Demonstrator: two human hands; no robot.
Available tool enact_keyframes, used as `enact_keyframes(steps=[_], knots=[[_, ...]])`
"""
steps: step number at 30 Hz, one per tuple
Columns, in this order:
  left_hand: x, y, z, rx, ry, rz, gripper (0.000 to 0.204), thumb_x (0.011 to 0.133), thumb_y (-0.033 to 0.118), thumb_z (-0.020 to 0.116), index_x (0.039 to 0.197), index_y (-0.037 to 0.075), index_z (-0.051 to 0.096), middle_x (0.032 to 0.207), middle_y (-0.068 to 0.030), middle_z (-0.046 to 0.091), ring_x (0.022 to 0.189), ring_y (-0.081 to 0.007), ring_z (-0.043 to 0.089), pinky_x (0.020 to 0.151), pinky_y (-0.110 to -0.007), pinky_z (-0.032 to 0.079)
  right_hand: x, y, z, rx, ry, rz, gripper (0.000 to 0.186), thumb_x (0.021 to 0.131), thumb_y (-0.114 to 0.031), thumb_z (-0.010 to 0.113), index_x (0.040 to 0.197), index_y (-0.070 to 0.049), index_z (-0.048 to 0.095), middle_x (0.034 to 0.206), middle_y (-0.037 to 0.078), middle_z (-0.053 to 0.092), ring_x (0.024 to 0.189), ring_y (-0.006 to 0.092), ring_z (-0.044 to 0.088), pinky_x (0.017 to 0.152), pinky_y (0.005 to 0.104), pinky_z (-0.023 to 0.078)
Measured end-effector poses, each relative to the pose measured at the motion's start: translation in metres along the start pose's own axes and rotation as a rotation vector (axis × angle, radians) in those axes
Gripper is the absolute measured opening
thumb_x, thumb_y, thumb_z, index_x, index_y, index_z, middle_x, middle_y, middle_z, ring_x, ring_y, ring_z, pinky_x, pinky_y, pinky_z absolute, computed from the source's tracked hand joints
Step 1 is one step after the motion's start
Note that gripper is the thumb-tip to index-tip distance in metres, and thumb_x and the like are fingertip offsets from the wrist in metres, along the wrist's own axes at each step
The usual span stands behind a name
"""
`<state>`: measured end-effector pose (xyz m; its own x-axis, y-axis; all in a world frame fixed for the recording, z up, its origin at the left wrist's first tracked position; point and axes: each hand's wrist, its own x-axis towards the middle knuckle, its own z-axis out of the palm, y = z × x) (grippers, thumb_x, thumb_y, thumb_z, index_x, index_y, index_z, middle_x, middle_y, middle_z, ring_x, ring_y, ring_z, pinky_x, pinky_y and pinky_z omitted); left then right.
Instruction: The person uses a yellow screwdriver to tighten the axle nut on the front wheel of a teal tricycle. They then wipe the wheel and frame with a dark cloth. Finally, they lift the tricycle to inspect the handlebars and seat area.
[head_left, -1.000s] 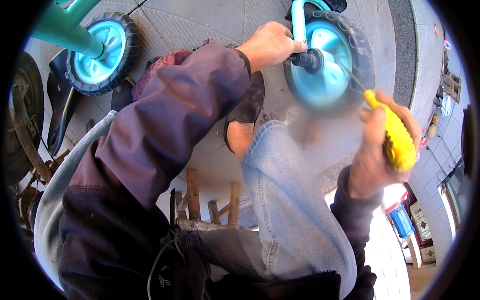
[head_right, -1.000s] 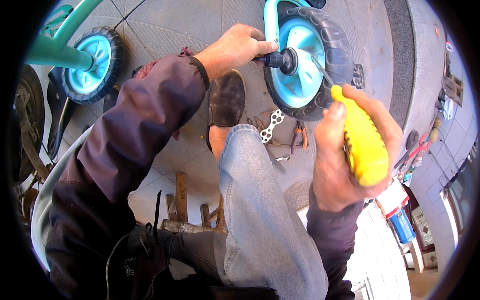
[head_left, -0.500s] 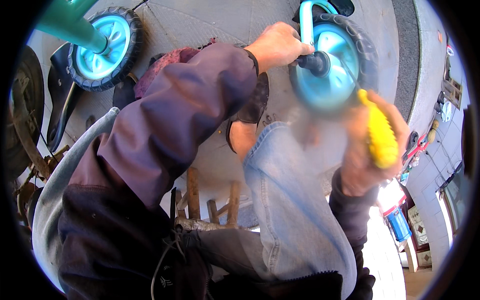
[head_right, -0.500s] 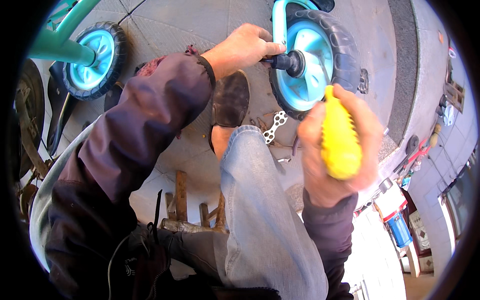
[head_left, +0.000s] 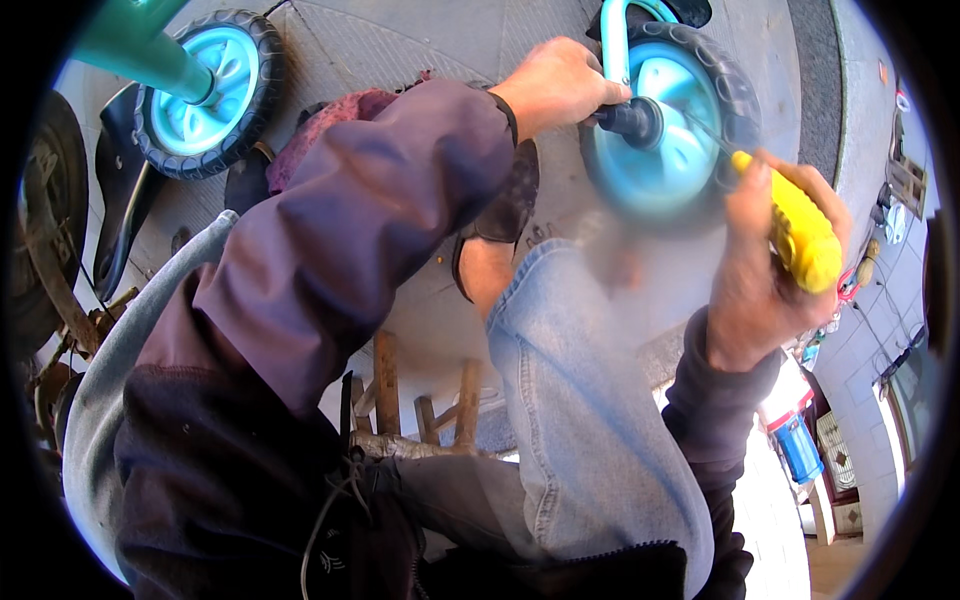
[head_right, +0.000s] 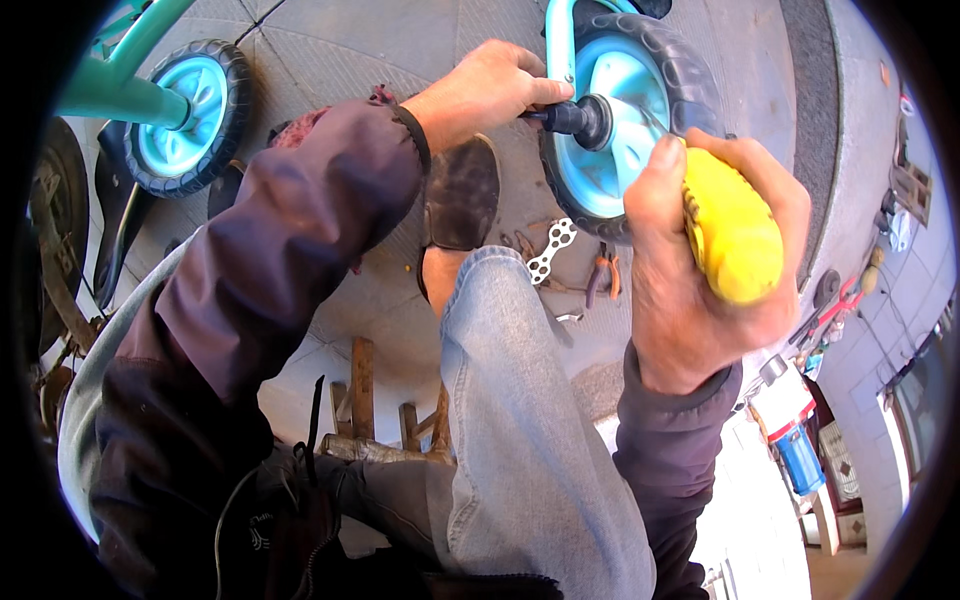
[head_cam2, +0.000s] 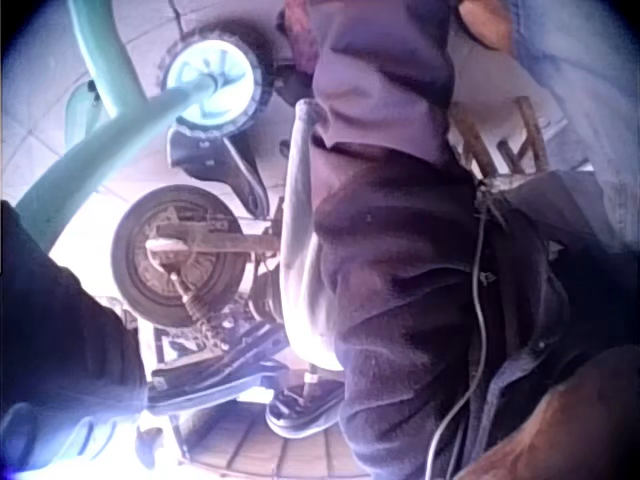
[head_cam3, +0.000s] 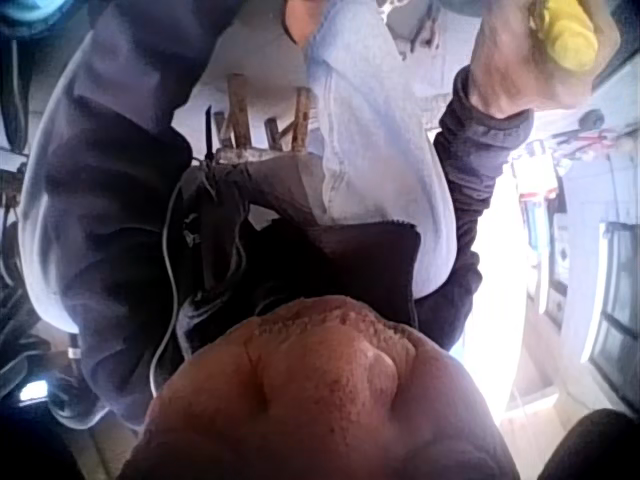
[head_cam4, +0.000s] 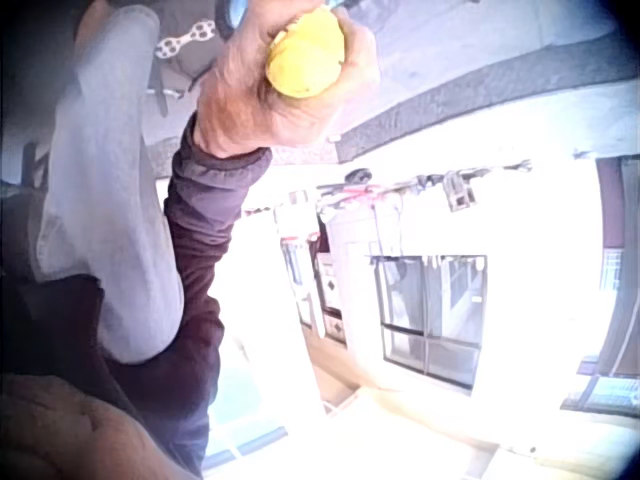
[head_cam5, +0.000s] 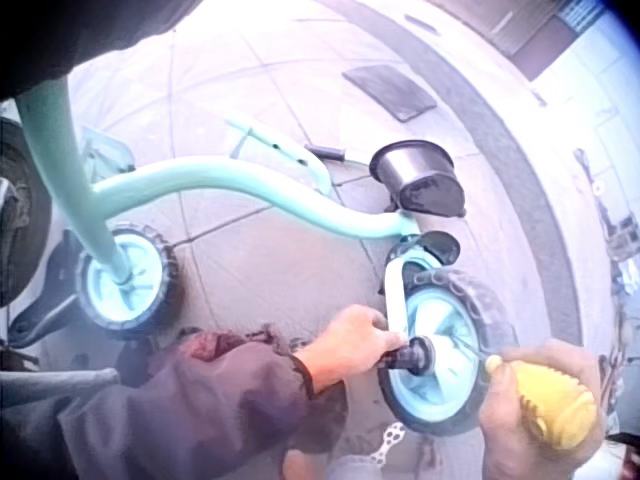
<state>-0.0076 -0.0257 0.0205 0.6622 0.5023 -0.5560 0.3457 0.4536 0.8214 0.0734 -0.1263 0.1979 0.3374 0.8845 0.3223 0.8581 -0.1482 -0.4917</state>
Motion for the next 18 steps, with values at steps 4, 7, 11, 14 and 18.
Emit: enact_keyframes(steps=[4,7,11,14,18], knots=[[0.0,-0.001,0.001,0.001,0.011,0.013,0.042,0.081,0.028,0.07,0.098,-0.01,0.065,0.08,-0.0143,0.066,0.073,-0.0187,0.063,0.071,-0.031,0.05,0.009,0.004,0.002,0.182,0.137,0.075,0.018,0.079,-0.003,0.072,0.092,0.004,0.062,0.079,0.01,0.065,0.066,0.0121,0.061,0.062,0.0217,0.051],[-0.001,-0.003,-0.002,0.004,0.031,0.044,0.043,0.081,0.028,0.07,0.099,-0.01,0.065,0.081,-0.015,0.066,0.073,-0.0189,0.063,0.07,-0.031,0.05,0.03,0.005,-0.006,0.042,0.019,0.033,0.027,0.083,-0.015,0.071,0.096,0.007,0.062,0.08,0.015,0.066,0.066,0.0163,0.065,0.059,0.0227,0.053],[0.0,-0.003,0.004,0.004,0.033,0.051,0.044,0.08,0.028,0.071,0.1,-0.011,0.064,0.08,-0.0151,0.066,0.072,-0.0188,0.064,0.07,-0.031,0.05,0.062,0.016,0.007,-0.185,-0.135,-0.119,0.04,0.081,-0.033,0.074,0.099,0.002,0.064,0.08,0.01,0.066,0.067,0.0146,0.064,0.06,0.0209,0.051],[0.003,-0.004,0.003,0.015,0.043,0.054,0.043,0.08,0.028,0.071,0.099,-0.01,0.065,0.08,-0.0147,0.066,0.072,-0.0189,0.064,0.069,-0.031,0.05,0.079,0.022,0.013,-0.226,-0.242,-0.046,0.045,0.08,-0.039,0.073,0.101,-0.001,0.065,0.082,0.009,0.066,0.07,0.014,0.064,0.062,0.0205,0.051],[0.002,-0.006,0.0,0.042,0.04,0.021,0.042,0.08,0.029,0.072,0.097,-0.01,0.066,0.078,-0.0141,0.066,0.071,-0.0186,0.064,0.068,-0.031,0.05,0.087,0.027,0.002,-0.155,-0.213,-0.068,0.043,0.08,-0.04,0.072,0.101,-0.002,0.065,0.083,0.009,0.067,0.071,0.0128,0.064,0.063,0.0207,0.052]])
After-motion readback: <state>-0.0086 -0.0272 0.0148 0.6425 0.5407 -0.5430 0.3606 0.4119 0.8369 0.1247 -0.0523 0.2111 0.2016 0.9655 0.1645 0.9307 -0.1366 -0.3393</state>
